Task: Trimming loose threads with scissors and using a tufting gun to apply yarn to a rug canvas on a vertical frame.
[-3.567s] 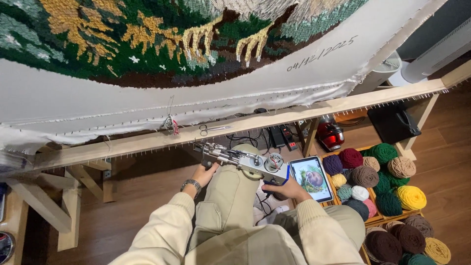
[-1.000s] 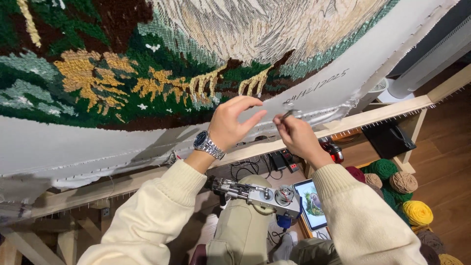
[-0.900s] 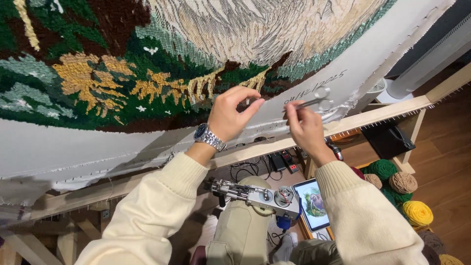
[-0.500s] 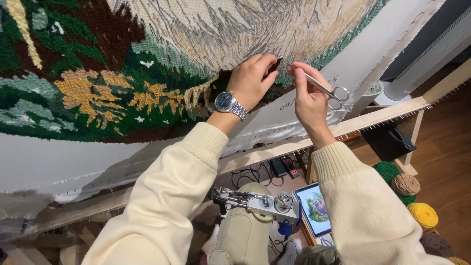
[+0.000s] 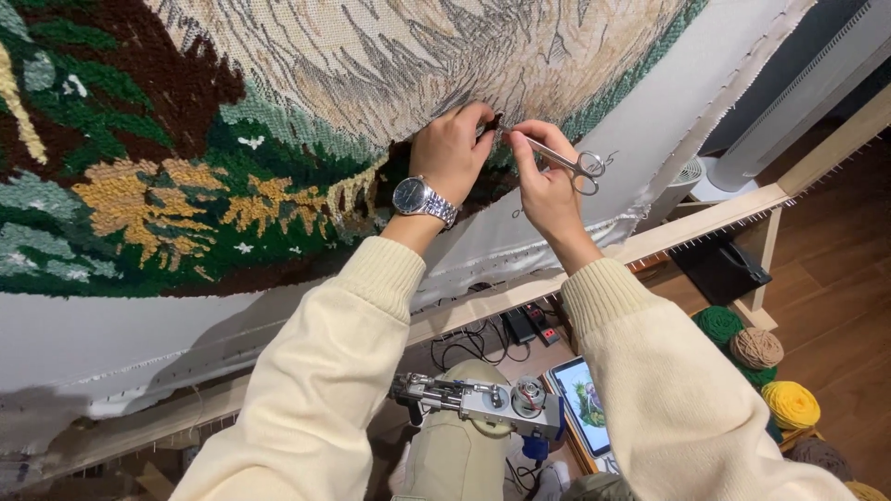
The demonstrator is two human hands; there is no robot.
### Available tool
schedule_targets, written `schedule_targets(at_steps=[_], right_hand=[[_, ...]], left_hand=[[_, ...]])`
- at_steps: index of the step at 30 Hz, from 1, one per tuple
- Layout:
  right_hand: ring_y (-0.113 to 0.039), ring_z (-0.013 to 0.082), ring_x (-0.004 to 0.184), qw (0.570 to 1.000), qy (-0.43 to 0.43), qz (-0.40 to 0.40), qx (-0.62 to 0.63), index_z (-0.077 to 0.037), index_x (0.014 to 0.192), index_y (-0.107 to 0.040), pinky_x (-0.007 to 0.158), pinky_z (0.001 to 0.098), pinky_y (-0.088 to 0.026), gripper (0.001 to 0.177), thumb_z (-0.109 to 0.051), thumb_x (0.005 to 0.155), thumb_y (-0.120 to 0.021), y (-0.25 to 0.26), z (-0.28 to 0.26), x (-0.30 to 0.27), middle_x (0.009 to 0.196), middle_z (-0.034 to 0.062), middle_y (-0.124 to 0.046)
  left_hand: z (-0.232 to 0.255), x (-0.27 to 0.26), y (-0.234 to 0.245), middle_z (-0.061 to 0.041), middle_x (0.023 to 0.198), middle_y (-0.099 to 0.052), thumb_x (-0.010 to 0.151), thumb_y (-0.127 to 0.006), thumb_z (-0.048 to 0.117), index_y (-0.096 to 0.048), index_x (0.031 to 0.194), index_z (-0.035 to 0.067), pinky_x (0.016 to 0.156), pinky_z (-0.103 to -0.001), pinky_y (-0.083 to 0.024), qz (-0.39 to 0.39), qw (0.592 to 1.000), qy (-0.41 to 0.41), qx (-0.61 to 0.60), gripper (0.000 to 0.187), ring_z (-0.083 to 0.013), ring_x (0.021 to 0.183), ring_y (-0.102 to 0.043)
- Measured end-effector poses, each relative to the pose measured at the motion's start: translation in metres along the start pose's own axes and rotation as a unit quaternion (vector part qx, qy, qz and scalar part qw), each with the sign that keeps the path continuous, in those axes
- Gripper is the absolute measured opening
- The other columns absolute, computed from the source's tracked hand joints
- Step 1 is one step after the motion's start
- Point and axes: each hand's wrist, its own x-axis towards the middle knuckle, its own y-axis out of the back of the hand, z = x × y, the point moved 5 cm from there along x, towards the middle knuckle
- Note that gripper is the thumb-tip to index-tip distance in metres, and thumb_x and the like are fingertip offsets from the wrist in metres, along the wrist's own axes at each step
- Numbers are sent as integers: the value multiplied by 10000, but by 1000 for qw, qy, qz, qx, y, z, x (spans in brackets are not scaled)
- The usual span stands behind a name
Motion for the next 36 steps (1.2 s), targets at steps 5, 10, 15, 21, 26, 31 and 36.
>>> schedule_targets(at_steps=[5,10,15,21,26,31,36], right_hand=[[-743,228,991,1000,1,-9,-18,-84,1133,-730,902,396,-557,123,-190,1094,-680,-1,4,1,971,112,-777],[-751,261,1017,999,-8,-14,-50,-129,1135,-750,919,412,-549,129,-235,1092,-692,-1,9,4,982,91,-786],[-751,321,1028,997,-12,-17,-76,-146,1129,-771,939,439,-551,152,-278,1078,-713,-1,8,5,968,109,-791],[-760,229,1011,999,-16,-4,-41,-151,1110,-762,943,395,-556,125,-239,1086,-677,8,6,6,943,64,-795],[-761,225,1013,999,-17,-12,-39,-161,1108,-766,935,398,-565,119,-237,1082,-678,6,15,6,955,63,-798],[-758,264,1028,999,-1,3,-39,-133,1112,-779,938,411,-566,125,-230,1066,-714,1,15,7,985,110,-794],[-753,370,1004,997,27,20,-63,-127,1129,-804,900,462,-576,138,-229,1042,-770,-2,18,7,1008,165,-773]], left_hand=[[4,0,6,-16,960,-759,933,-724,252,-670,1125,215,768,-442,-638,2,1000,-6,-6,203,-259,867,-771],[4,0,5,-21,900,-749,935,-708,238,-678,1116,203,741,-458,-640,4,1000,-10,-15,187,-266,835,-769],[-1,3,-4,31,729,-677,909,-711,320,-689,1043,263,707,-446,-640,38,999,13,13,148,-254,780,-761],[3,2,-3,49,671,-669,896,-722,337,-688,1000,274,679,-458,-633,59,997,25,41,127,-257,736,-759],[4,2,0,55,665,-665,894,-720,332,-686,997,274,677,-462,-632,57,997,31,40,123,-261,730,-759],[4,1,0,48,666,-665,889,-721,343,-688,1010,281,690,-461,-636,53,997,31,40,140,-262,748,-760],[4,1,0,38,667,-661,900,-702,316,-692,1044,266,691,-479,-634,40,998,36,29,153,-276,760,-762]])
